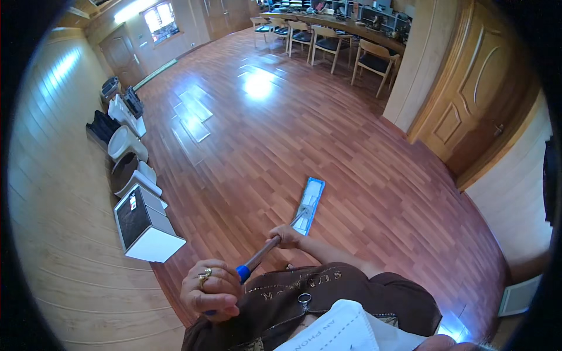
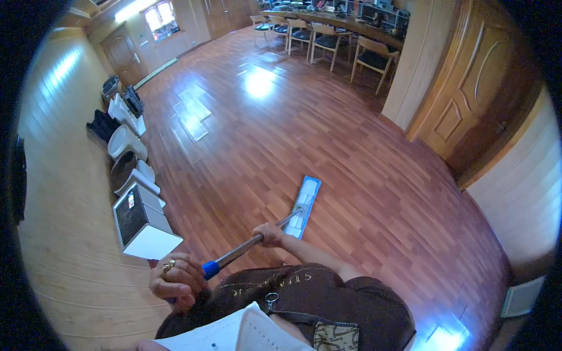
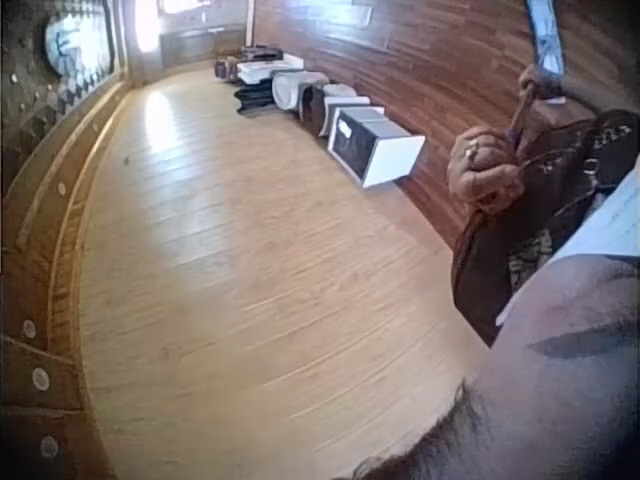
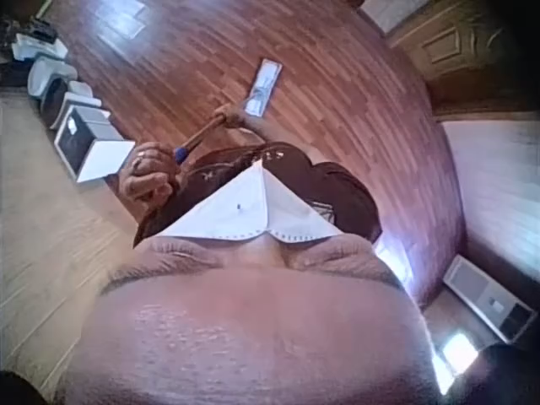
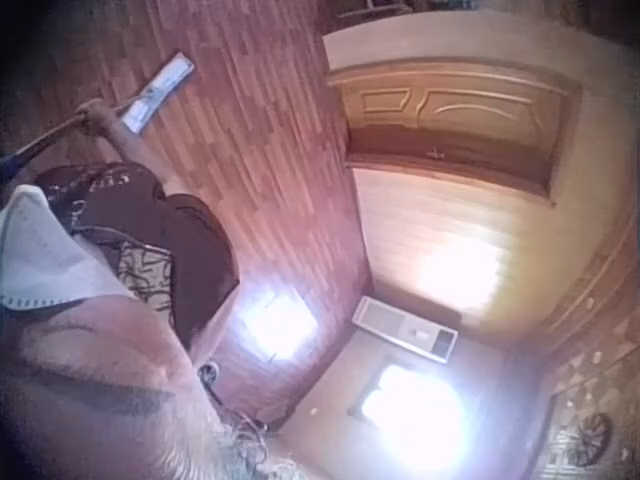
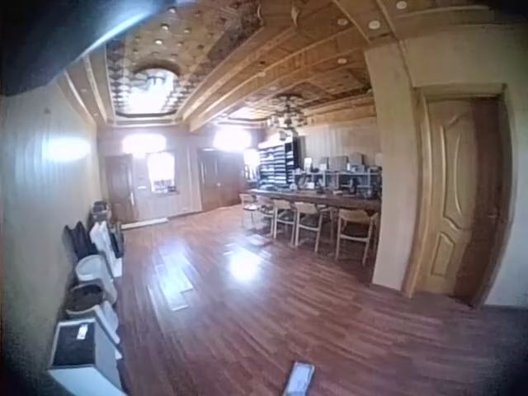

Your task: Mopping a wooden floor in a large room using a flat mop.

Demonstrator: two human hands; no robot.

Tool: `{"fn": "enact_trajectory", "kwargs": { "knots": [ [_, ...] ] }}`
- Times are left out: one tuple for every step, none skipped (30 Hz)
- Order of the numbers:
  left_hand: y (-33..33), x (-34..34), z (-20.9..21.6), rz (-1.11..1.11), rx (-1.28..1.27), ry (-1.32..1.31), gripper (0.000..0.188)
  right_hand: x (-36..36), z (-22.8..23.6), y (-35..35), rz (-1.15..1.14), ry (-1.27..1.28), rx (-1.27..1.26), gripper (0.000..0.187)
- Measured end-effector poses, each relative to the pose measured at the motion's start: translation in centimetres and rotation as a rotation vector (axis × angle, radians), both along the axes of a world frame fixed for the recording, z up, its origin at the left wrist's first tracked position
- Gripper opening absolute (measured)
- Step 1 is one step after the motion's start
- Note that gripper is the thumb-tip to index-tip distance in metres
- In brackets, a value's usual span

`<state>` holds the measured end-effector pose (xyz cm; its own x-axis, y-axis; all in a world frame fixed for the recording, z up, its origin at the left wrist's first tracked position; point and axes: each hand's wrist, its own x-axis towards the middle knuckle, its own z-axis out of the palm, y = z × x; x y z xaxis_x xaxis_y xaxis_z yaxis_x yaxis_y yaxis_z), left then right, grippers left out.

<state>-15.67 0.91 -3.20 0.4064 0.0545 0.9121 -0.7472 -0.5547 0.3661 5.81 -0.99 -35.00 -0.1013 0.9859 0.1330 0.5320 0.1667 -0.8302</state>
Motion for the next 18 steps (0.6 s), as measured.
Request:
{"fn": "enact_trajectory", "kwargs": {
  "knots": [
    [-0.4, -0.2, 0.4, -0.013, 0.016, 0.033, 0.022, -0.3, -0.4, -0.6, -0.046, -0.096, -0.029, 0.013],
    [-1.2, -0.5, 0.2, -0.024, 0.017, 0.036, 0.022, -0.8, -0.7, -1.9, -0.057, -0.093, -0.029, 0.013],
    [-1.7, -0.7, -0.2, -0.008, -0.029, 0.018, 0.022, -0.8, -0.5, -2.8, -0.069, -0.109, 0.009, 0.013],
    [-2.2, -1.0, -0.4, 0.007, -0.076, 0.000, 0.023, -0.9, -0.3, -3.8, -0.083, -0.126, 0.046, 0.013],
    [-2.7, -1.0, -0.2, -0.026, -0.087, -0.002, 0.020, -1.0, -0.5, -4.9, -0.110, -0.154, 0.080, 0.013],
    [-3.2, -1.1, -0.1, -0.039, -0.078, -0.004, 0.020, -0.9, -0.6, -6.4, -0.132, -0.143, 0.103, 0.019],
    [-3.7, -0.8, -0.3, -0.105, -0.117, 0.011, 0.019, -0.8, -0.4, -8.6, -0.170, -0.129, 0.117, 0.026],
    [-4.2, -0.3, -0.6, -0.178, -0.157, 0.031, 0.019, -0.4, -1.3, -10.5, -0.217, -0.188, 0.078, 0.020],
    [-4.5, 0.4, -0.9, -0.222, -0.159, 0.040, 0.019, 0.1, -1.7, -12.1, -0.262, -0.184, 0.071, 0.020],
    [-5.0, 1.1, -1.3, -0.312, -0.126, 0.075, 0.019, 0.1, -2.0, -14.6, -0.326, -0.216, -0.011, 0.016],
    [-5.5, 2.1, -1.6, -0.412, -0.093, 0.110, 0.022, 0.2, -2.4, -17.1, -0.397, -0.239, -0.099, 0.012],
    [-6.9, 0.8, -0.4, -0.436, -0.089, 0.139, 0.022, -0.8, -2.0, -18.4, -0.403, -0.115, -0.100, 0.009],
    [-7.1, 2.2, -0.9, -0.518, -0.048, 0.178, 0.021, -0.5, -1.7, -21.1, -0.494, -0.105, -0.089, 0.009],
    [-7.8, 3.9, -1.7, -0.604, -0.005, 0.213, 0.021, -0.3, -1.4, -24.1, -0.588, -0.095, -0.080, 0.010],
    [-9.9, 4.4, -2.4, -0.609, -0.069, 0.174, 0.020, -0.4, -0.9, -26.6, -0.639, -0.100, -0.087, 0.010],
    [-11.5, 5.2, -2.8, -0.670, -0.077, 0.163, 0.020, -0.8, -1.0, -28.9, -0.676, -0.109, -0.093, 0.010],
    [-13.1, 6.0, -3.0, -0.730, -0.083, 0.149, 0.020, -1.3, -1.6, -31.6, -0.771, -0.074, -0.092, 0.009],
    [-14.4, 7.0, -3.3, -0.809, -0.066, 0.192, 0.020, -1.7, -2.2, -34.2, -0.858, -0.045, -0.090, 0.008]
  ]
}}
